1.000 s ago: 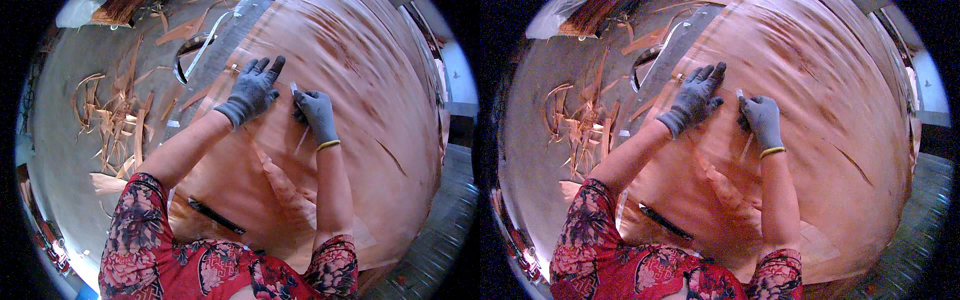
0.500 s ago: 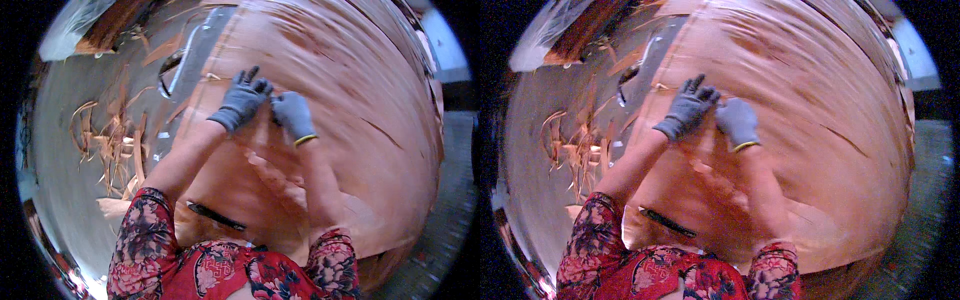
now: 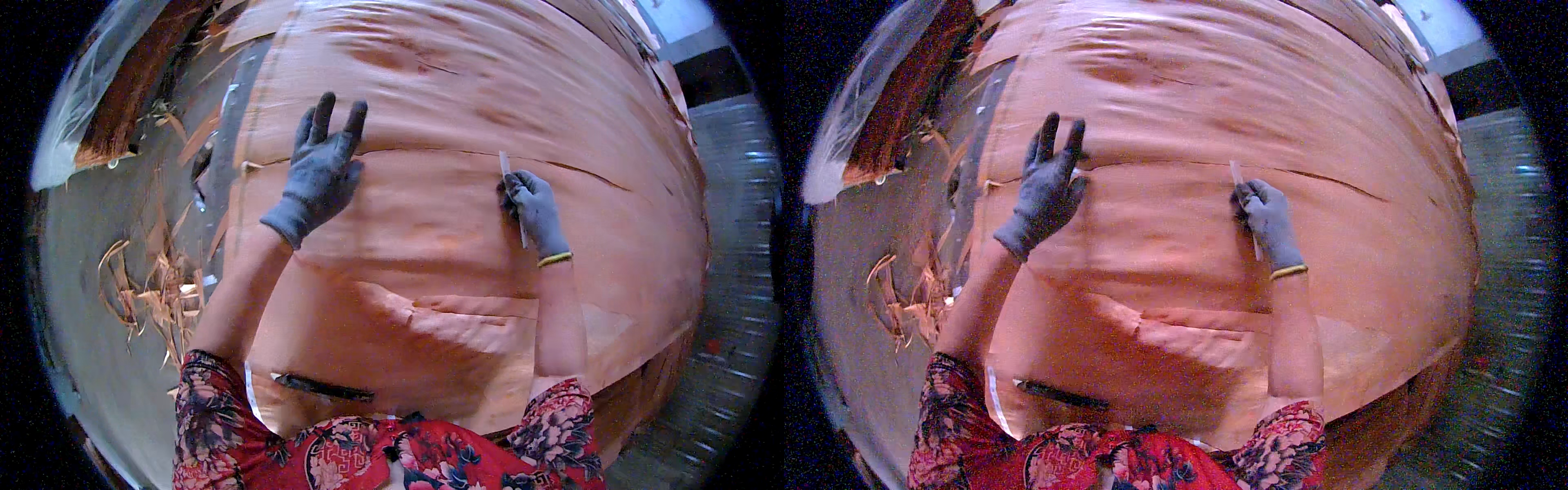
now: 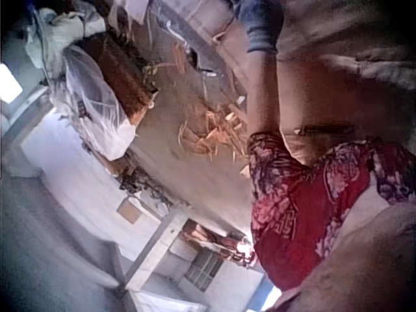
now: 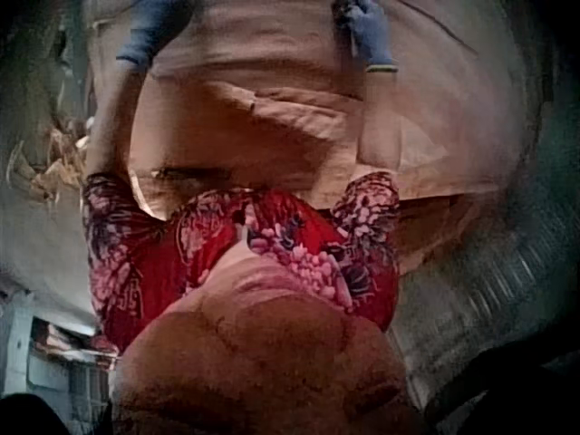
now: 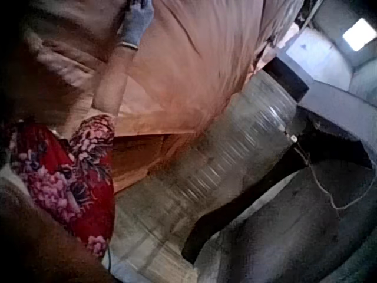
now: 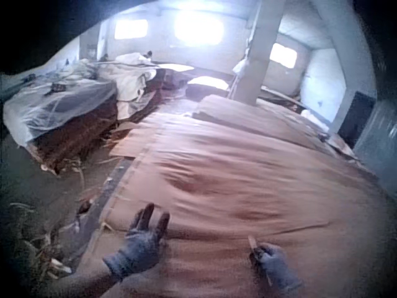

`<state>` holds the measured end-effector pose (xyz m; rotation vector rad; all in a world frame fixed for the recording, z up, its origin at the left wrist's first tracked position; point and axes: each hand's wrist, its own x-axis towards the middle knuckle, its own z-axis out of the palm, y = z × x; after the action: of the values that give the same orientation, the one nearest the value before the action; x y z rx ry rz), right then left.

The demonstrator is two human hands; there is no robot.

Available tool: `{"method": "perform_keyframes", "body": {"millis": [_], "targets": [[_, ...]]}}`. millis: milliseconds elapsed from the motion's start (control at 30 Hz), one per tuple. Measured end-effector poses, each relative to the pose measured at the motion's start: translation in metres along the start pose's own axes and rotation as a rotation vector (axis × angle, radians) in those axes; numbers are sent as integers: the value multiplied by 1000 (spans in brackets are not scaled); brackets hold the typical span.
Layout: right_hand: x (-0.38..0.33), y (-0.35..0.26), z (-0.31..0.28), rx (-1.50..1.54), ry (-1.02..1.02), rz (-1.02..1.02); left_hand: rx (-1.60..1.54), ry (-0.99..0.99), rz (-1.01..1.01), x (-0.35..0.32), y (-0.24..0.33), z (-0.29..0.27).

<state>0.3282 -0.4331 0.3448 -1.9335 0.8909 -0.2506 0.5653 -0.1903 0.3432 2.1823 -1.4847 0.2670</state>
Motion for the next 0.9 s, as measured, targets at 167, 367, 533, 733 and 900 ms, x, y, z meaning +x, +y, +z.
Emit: {"method": "perform_keyframes", "body": {"millis": [167, 367, 533, 733, 900], "targets": [[-19, 24, -34, 200, 41, 187, -226, 36, 107, 44, 55, 40], [29, 20, -63, 141, 104, 100, -307, 22, 168, 84, 133, 117], [63, 13, -53, -39, -4, 255, -197, -9, 108, 85, 130, 146], [88, 19, -66, -707, -191, -38, -229, -5, 150, 113, 151, 135], [75, 29, -66, -10, -126, 219, -290, -83, 272, 120, 147, 152]]}}
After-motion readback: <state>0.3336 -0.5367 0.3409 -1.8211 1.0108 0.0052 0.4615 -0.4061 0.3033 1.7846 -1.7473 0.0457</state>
